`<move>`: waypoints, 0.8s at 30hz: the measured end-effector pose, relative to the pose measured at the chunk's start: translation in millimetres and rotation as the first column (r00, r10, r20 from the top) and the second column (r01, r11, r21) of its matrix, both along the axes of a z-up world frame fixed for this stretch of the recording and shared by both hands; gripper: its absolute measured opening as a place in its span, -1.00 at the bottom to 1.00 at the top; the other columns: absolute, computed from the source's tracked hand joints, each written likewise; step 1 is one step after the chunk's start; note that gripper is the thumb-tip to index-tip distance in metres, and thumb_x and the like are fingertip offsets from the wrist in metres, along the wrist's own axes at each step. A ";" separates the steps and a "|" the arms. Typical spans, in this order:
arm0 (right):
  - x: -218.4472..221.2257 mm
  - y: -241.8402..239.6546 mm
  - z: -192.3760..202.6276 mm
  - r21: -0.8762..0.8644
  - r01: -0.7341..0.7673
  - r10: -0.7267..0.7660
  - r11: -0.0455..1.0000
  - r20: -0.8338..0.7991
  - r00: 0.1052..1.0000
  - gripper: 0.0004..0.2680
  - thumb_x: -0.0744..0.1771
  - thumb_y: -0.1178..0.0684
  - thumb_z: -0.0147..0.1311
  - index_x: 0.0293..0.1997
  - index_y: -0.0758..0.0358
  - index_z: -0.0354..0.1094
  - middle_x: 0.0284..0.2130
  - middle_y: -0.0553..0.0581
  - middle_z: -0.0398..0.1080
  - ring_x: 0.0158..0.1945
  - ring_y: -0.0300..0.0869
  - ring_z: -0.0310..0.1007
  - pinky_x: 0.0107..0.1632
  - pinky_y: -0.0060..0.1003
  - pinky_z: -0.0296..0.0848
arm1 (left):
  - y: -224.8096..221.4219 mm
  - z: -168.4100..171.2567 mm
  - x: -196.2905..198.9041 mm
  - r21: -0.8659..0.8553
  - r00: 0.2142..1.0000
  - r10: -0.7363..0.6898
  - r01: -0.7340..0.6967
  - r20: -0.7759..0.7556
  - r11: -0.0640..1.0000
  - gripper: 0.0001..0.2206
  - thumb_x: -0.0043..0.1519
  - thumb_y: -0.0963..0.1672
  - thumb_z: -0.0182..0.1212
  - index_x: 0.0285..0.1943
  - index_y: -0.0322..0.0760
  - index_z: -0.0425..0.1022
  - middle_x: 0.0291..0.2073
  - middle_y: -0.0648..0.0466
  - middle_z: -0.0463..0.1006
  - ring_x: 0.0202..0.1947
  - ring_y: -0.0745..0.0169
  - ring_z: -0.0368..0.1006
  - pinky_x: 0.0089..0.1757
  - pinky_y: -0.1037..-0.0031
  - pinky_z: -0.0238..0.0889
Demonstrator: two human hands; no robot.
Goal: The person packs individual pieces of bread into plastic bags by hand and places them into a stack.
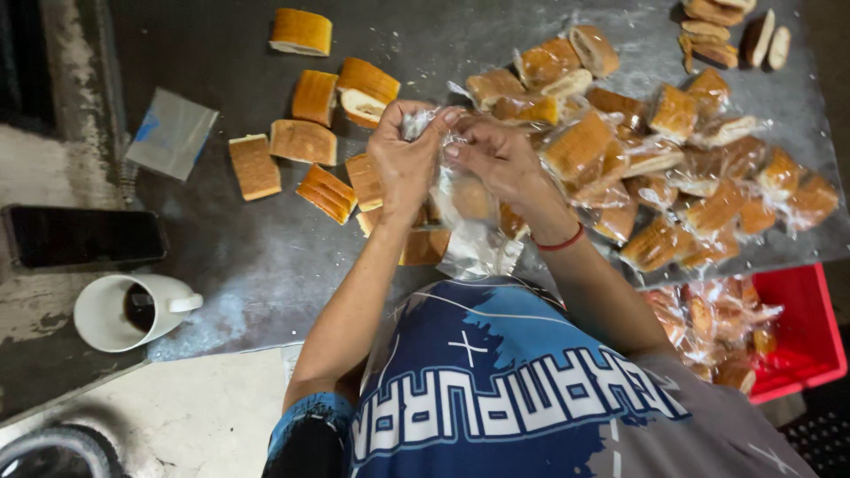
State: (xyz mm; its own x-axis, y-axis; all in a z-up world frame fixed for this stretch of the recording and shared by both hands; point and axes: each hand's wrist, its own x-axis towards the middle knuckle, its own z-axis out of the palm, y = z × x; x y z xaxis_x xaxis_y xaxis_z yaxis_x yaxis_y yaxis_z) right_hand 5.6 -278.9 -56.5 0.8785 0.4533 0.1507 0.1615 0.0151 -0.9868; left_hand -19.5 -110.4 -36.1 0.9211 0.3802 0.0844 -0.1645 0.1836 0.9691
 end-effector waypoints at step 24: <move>27.0 37.4 8.4 0.081 0.259 -0.253 0.963 -0.069 0.965 -0.86 0.44 0.05 0.05 0.02 0.30 0.30 -0.16 0.08 0.42 -0.11 -0.26 0.44 -0.04 -0.36 0.48 | 45.5 -16.7 16.8 0.035 0.989 -0.106 0.110 -0.101 0.993 -0.85 0.22 -0.22 0.46 -0.11 -0.41 0.60 -0.25 0.03 0.67 -0.25 0.42 0.50 -0.21 0.59 0.41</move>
